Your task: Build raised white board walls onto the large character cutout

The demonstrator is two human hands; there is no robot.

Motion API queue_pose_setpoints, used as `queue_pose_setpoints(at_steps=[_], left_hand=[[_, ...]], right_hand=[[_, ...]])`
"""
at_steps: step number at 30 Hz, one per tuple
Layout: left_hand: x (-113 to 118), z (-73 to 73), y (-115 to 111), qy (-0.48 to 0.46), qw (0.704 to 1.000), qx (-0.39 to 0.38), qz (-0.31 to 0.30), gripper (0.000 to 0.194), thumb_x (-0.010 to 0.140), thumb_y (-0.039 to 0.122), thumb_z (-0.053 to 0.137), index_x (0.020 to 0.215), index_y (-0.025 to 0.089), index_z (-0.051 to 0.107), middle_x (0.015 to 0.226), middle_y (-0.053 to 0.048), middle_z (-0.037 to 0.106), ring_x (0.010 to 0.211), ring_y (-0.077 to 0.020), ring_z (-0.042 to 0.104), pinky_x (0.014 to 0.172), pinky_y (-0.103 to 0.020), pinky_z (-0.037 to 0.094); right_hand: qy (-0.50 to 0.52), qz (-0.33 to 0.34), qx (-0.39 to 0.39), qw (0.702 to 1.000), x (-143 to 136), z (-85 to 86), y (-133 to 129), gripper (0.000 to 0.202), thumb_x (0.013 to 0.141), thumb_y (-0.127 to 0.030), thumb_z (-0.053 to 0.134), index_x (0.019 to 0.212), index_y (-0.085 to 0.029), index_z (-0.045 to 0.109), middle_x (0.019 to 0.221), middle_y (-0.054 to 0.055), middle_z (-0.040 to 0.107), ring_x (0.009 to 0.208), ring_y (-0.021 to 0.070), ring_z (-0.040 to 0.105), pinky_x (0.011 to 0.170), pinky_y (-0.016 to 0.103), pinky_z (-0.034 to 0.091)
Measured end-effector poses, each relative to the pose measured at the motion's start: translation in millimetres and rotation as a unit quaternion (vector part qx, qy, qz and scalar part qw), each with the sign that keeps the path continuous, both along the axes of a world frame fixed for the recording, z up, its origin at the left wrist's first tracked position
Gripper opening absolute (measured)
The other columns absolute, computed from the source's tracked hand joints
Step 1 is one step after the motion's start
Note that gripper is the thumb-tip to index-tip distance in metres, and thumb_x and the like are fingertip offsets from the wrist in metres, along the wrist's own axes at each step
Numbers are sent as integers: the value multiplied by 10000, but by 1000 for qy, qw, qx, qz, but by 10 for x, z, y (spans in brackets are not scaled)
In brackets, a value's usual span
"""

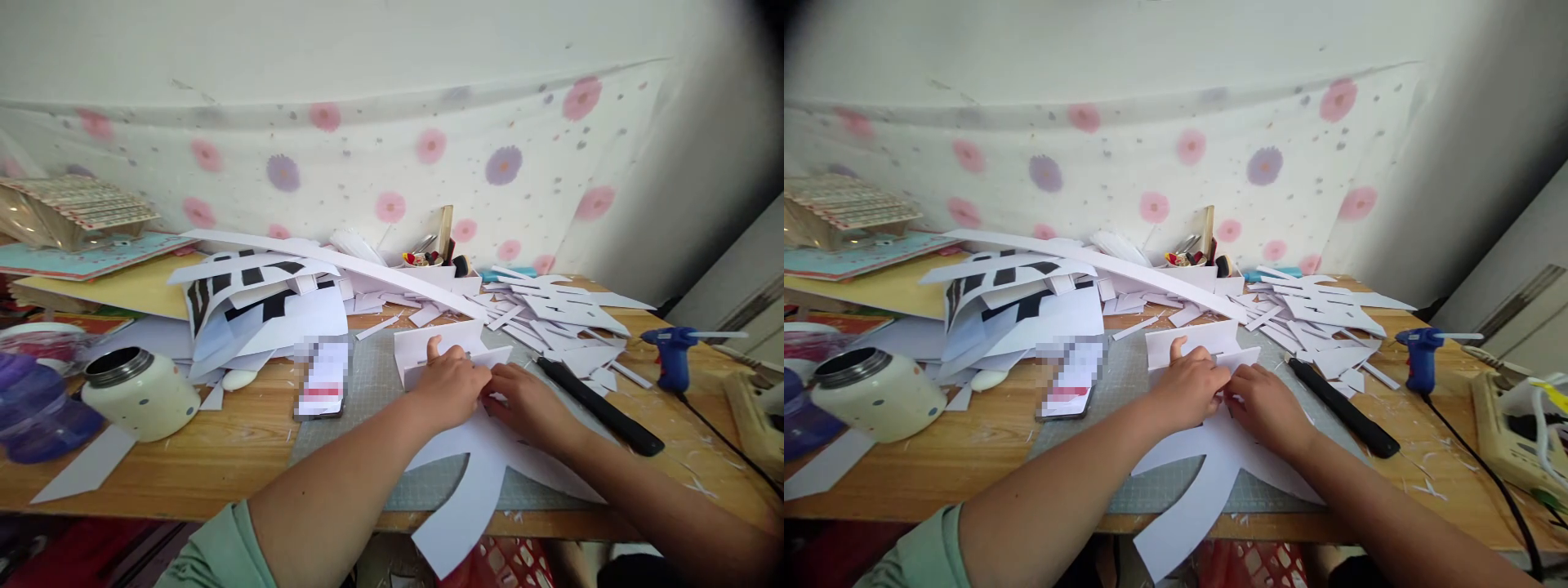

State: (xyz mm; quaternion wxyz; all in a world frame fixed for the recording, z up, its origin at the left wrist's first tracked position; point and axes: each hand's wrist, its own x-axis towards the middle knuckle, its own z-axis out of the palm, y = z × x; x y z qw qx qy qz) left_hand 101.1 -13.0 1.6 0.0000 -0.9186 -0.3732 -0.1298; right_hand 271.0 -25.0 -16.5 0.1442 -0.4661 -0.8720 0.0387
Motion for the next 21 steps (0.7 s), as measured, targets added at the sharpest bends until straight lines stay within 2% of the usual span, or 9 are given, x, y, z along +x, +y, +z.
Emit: queue_pose_setpoints(at_steps=[3, 6, 9, 11, 12, 14, 17, 19, 21], left_hand=[[-13, 51, -36, -52, 998, 34, 4, 49, 809, 195, 533, 824, 207, 578, 834, -41, 650, 979, -244, 529, 1016, -594, 151], [-27, 121, -36, -134, 988, 70, 24, 52, 829, 231, 524, 814, 213, 570, 836, -21, 665, 933, -208, 555, 1037, -548, 162], [-81, 209, 35, -244, 966, 72, 35, 79, 823, 211, 515, 762, 207, 566, 790, -7, 674, 837, -173, 586, 979, -445, 315], [-164, 260, 109, -314, 947, 49, 35, 84, 809, 194, 514, 741, 197, 564, 773, -14, 668, 766, -154, 591, 818, -333, 431], [-224, 277, 149, -339, 939, 32, 41, 85, 806, 186, 505, 747, 194, 567, 774, -16, 663, 748, -147, 590, 743, -291, 449], [-383, 287, 223, -349, 935, 9, 66, 87, 801, 210, 514, 747, 196, 581, 752, -5, 652, 727, -148, 586, 702, -275, 450], [-685, 255, 292, -299, 948, -64, 93, 120, 795, 283, 536, 742, 199, 604, 753, 2, 657, 734, -162, 596, 712, -284, 456], [-882, 232, 301, -262, 953, -120, 97, 165, 784, 353, 559, 787, 201, 624, 759, 1, 658, 741, -172, 604, 707, -284, 466], [-1034, 223, 293, -219, 956, -158, 115, 226, 763, 415, 581, 822, 205, 640, 780, 0, 667, 726, -178, 605, 681, -281, 468]], right_hand=[[18, -45, 16, 999, 230, 50, 65, 184, 827, -224, 483, 753, -207, 651, 825, 70, 649, 809, 213, 567, 745, 332, 434], [19, -149, 9, 989, 544, 73, 163, 174, 818, -298, 484, 767, -216, 628, 823, 72, 663, 772, 215, 587, 682, 319, 428], [9, -281, -9, 960, 796, 84, 242, 229, 830, -364, 465, 801, -221, 642, 772, 78, 681, 698, 229, 607, 613, 323, 406], [23, -335, 2, 942, 883, 88, 263, 292, 846, -364, 443, 933, -194, 663, 803, 101, 697, 721, 251, 626, 636, 339, 416], [32, -344, 14, 938, 900, 88, 265, 340, 856, -348, 428, 1038, -164, 649, 862, 121, 702, 769, 265, 634, 669, 350, 428], [50, -330, 32, 942, 891, 86, 264, 423, 870, -305, 412, 1203, -101, 573, 1046, 161, 673, 913, 273, 623, 775, 362, 441], [64, -289, 44, 954, 791, 76, 269, 434, 873, -272, 434, 1265, -114, 534, 1232, 150, 585, 1115, 249, 537, 927, 347, 401], [72, -252, 34, 964, 689, 71, 280, 424, 865, -258, 460, 1268, -152, 539, 1258, 117, 567, 1146, 228, 514, 956, 333, 389], [79, -210, 16, 974, 579, 73, 296, 436, 849, -248, 492, 1277, -174, 534, 1260, 98, 562, 1041, 197, 572, 917, 307, 420]])
